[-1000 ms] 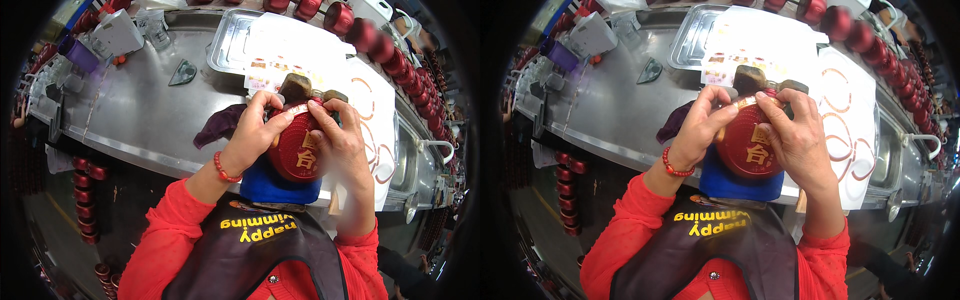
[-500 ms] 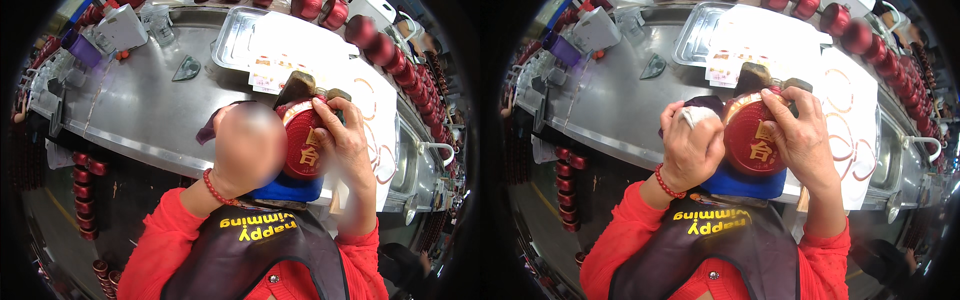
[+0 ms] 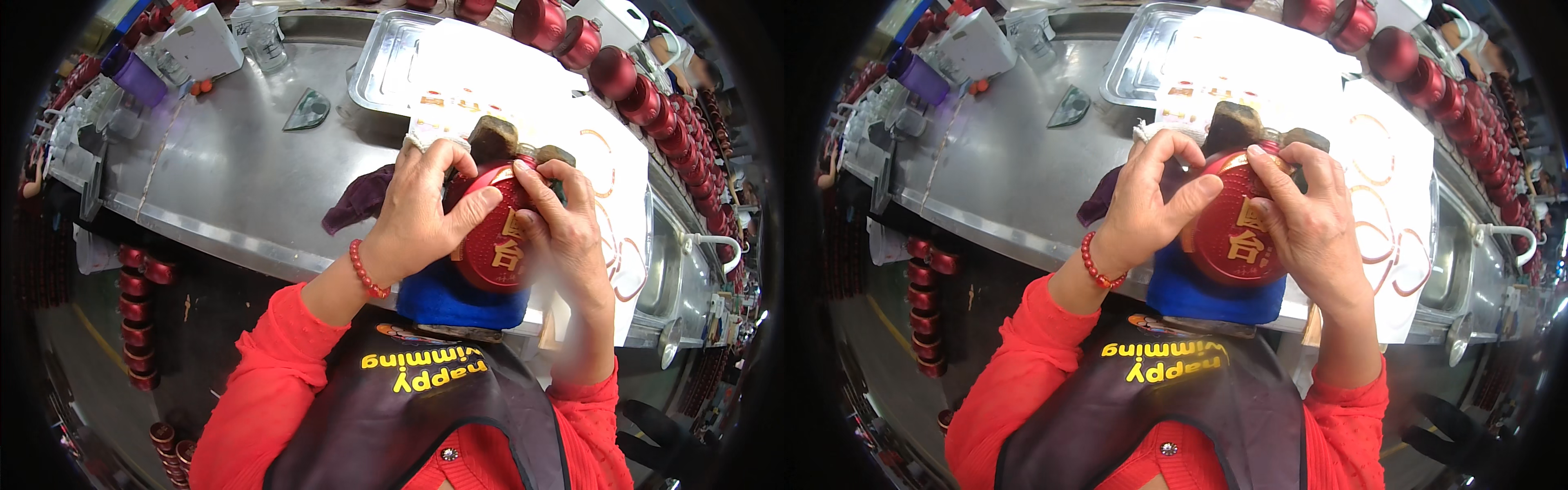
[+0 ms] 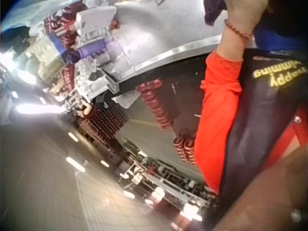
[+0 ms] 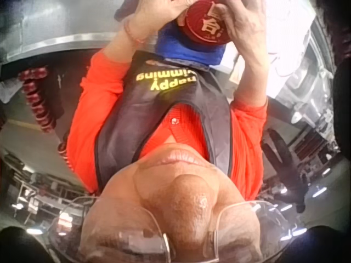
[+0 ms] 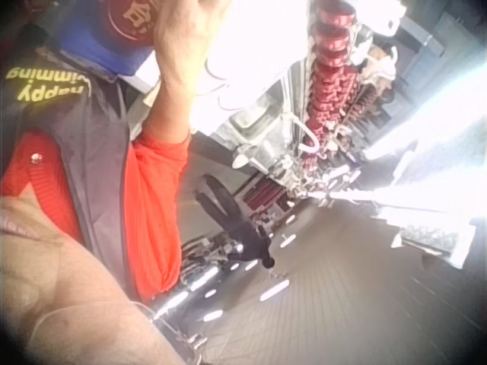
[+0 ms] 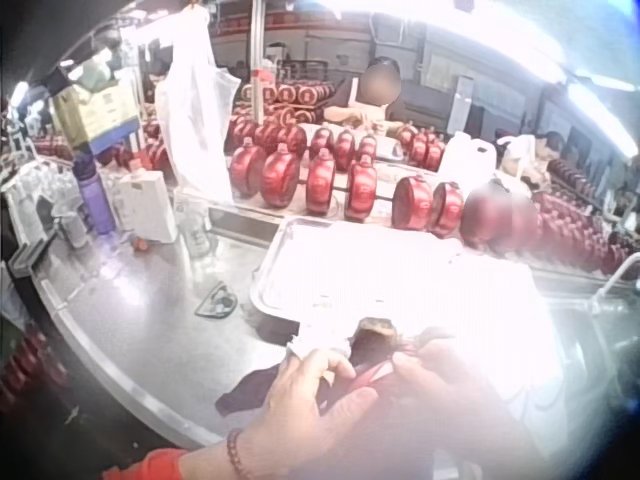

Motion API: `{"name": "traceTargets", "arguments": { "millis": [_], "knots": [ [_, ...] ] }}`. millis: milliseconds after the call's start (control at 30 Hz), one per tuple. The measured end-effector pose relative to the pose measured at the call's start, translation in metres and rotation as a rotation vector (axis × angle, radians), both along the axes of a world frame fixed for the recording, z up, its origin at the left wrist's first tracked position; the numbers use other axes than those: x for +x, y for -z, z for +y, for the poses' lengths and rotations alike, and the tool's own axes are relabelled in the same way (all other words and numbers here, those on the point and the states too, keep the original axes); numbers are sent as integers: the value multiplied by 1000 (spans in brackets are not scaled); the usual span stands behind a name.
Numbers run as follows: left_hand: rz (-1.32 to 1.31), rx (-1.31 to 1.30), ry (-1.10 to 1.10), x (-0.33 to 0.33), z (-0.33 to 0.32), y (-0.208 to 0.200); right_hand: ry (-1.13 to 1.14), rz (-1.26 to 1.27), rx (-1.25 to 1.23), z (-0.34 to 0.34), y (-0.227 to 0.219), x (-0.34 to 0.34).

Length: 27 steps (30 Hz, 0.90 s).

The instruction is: The person applies gold decorative stickers to the surface of red round containers. They peel each sticker from a backing sheet, position it on the container, and smooth it down with their fingers. The containers are handled one at a time and placed on a nearby surface after decoration.

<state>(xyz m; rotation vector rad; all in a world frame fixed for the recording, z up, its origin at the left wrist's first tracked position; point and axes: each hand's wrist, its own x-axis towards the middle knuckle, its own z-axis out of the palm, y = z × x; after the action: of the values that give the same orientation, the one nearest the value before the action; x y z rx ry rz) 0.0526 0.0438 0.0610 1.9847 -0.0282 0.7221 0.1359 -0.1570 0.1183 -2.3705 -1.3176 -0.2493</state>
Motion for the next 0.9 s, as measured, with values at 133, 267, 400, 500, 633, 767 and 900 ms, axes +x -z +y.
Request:
{"name": "traceTargets", "arguments": {
  "millis": [133,267,400,500,633,767,900],
  "knots": [
    [153,-370,173,4,2,17,14,11,-1,-1,0,0],
    [229,-754,359,1,2,27,36,32,-17,-1,0,-1],
    [208,-712,383,1,-2,34,34,41,-9,0,0,-1],
    [226,-764,442,0,0,35,39,39,-14,-1,0,-2],
    [189,-761,468,3,2,35,34,33,-13,-1,0,-1],
    [206,-773,474,5,3,33,8,23,6,0,1,0],
    [224,-821,509,6,3,29,34,47,-10,-1,0,-1]
  ]
}}
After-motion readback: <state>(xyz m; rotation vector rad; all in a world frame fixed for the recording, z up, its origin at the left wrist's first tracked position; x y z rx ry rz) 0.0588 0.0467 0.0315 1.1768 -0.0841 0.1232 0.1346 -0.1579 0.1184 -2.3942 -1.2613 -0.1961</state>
